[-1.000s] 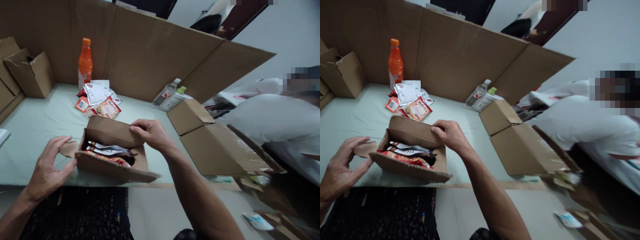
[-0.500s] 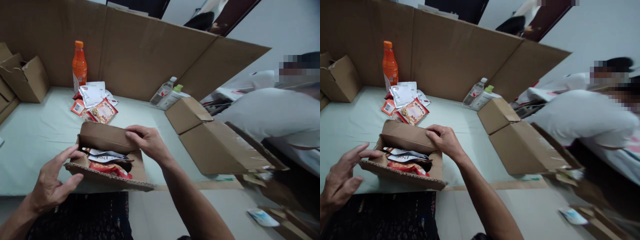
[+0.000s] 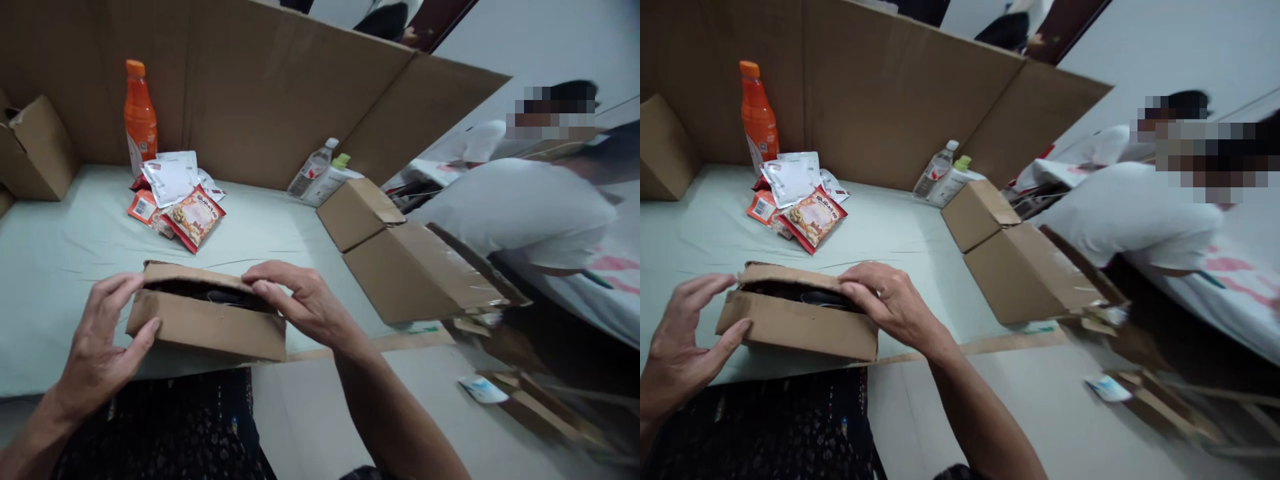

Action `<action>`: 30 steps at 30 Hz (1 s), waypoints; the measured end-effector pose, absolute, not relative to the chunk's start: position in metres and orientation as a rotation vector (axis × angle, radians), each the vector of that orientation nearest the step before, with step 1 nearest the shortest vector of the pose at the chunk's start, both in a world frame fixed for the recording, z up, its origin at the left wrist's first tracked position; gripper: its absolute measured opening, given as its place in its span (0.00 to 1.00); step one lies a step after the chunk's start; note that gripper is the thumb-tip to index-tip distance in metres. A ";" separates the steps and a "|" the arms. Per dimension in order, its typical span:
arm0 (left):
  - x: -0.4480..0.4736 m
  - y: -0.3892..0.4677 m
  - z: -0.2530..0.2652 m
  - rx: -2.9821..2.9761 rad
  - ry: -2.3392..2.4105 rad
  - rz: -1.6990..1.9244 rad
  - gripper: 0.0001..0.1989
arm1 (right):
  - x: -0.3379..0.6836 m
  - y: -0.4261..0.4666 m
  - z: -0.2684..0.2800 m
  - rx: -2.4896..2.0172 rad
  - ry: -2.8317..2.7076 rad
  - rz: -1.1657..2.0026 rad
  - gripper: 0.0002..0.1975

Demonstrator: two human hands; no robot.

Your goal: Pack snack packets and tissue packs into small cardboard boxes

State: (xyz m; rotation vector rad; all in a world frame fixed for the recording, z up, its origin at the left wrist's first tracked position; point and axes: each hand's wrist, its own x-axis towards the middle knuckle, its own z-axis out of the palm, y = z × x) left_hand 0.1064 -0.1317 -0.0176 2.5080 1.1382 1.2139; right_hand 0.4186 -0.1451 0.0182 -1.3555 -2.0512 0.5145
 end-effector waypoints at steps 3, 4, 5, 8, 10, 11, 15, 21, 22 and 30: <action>0.106 -0.125 -0.020 2.557 1.135 1.164 0.31 | 0.422 -0.167 0.013 -1.308 -2.232 0.469 0.21; 0.104 -0.123 -0.023 2.584 1.070 1.099 0.27 | 0.422 -0.173 0.010 -1.303 -2.286 0.430 0.25; 0.103 -0.120 -0.027 2.604 1.003 1.040 0.24 | 0.422 -0.178 0.007 -1.302 -2.335 0.387 0.30; 0.100 -0.115 -0.040 2.625 0.897 0.985 0.20 | 0.419 -0.183 0.000 -1.325 -2.464 0.286 0.37; 0.100 -0.113 -0.046 2.627 0.927 1.002 0.20 | 0.417 -0.180 0.000 -1.346 -2.531 0.270 0.34; 0.100 -0.112 -0.048 2.643 0.940 0.996 0.20 | 0.416 -0.177 0.002 -1.349 -2.558 0.275 0.34; 0.100 -0.107 -0.049 2.774 0.861 0.973 0.22 | 0.417 -0.167 0.010 -1.320 -2.620 0.274 0.37; 0.096 -0.094 -0.059 2.810 0.856 1.012 0.19 | 0.409 -0.147 0.008 -1.160 -2.760 0.237 0.42; 0.096 -0.094 -0.059 2.812 0.853 1.015 0.20 | 0.407 -0.146 0.008 -1.154 -2.777 0.241 0.42; 0.097 -0.085 -0.069 2.558 1.093 1.016 0.26 | 0.470 -0.163 0.002 -1.499 -2.509 0.285 0.39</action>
